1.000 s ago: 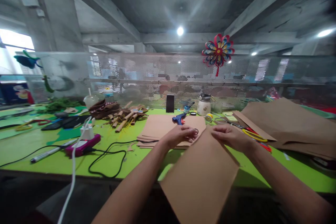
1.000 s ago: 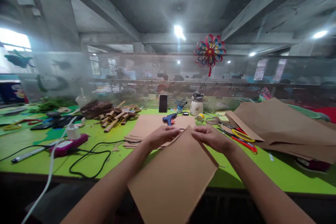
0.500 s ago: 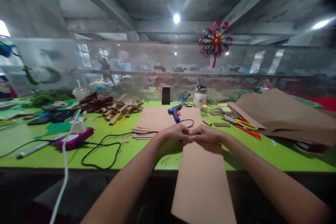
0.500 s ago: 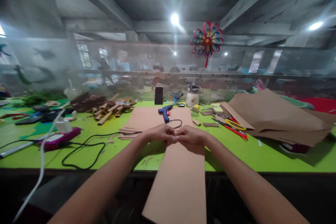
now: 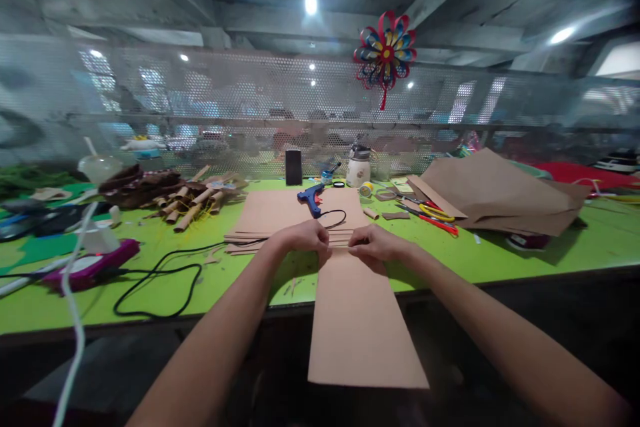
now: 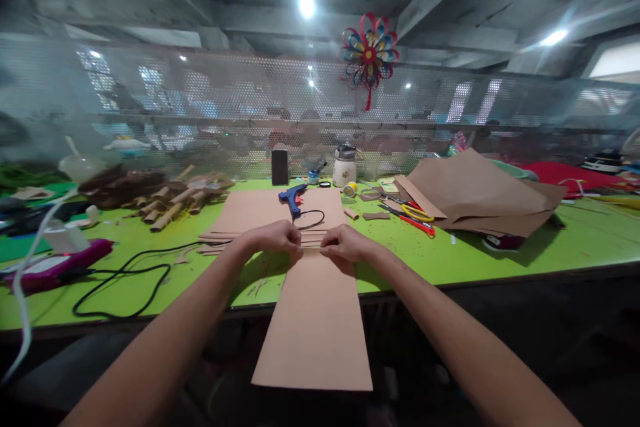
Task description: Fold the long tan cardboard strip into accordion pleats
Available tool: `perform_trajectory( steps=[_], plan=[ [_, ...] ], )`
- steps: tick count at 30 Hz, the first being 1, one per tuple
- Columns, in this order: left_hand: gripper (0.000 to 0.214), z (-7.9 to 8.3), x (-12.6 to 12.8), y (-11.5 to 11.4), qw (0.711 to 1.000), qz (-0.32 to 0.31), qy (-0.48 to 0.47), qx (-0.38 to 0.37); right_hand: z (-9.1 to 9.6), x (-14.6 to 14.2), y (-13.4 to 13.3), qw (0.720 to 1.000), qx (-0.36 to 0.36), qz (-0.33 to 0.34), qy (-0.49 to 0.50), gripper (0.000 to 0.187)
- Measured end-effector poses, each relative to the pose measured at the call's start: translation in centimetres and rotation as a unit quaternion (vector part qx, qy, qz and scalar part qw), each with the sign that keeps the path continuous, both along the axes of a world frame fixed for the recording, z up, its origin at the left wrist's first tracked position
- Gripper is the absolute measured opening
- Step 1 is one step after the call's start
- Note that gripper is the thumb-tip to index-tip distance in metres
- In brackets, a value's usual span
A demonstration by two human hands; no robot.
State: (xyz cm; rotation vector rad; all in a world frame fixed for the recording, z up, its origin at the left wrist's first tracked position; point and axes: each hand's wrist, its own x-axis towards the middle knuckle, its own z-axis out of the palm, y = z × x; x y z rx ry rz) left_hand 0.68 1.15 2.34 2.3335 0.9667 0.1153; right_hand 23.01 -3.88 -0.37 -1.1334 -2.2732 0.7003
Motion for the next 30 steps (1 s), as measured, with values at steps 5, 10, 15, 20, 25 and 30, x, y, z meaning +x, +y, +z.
perform_trajectory(
  steps=[5,10,15,20,25,30],
  plan=[
    [0.026,-0.1,0.9,-0.5,0.998,-0.023,0.015,0.059,-0.3,-0.9,-0.2,0.996,0.078,0.010,-0.043,0.019],
    [0.023,-0.9,1.8,-1.1,0.994,-0.029,0.010,0.104,-0.8,-0.9,-0.4,0.988,0.135,0.011,-0.073,0.020],
    [0.023,-2.1,1.6,-1.7,0.989,-0.008,-0.031,0.142,-1.3,-0.9,-0.1,0.985,0.149,0.010,-0.087,0.018],
    [0.017,-2.8,1.4,-2.8,0.975,-0.014,-0.068,0.210,-0.9,-1.3,-0.3,0.978,0.173,0.028,-0.116,0.014],
    [0.010,-2.6,1.6,-3.2,0.967,-0.027,-0.066,0.246,-0.4,-1.2,-1.1,0.969,0.190,0.022,-0.154,0.010],
    [0.008,-2.5,1.3,-2.9,0.967,-0.050,-0.068,0.240,-0.4,-0.6,-1.4,0.969,0.186,0.012,-0.162,0.010]
  ],
)
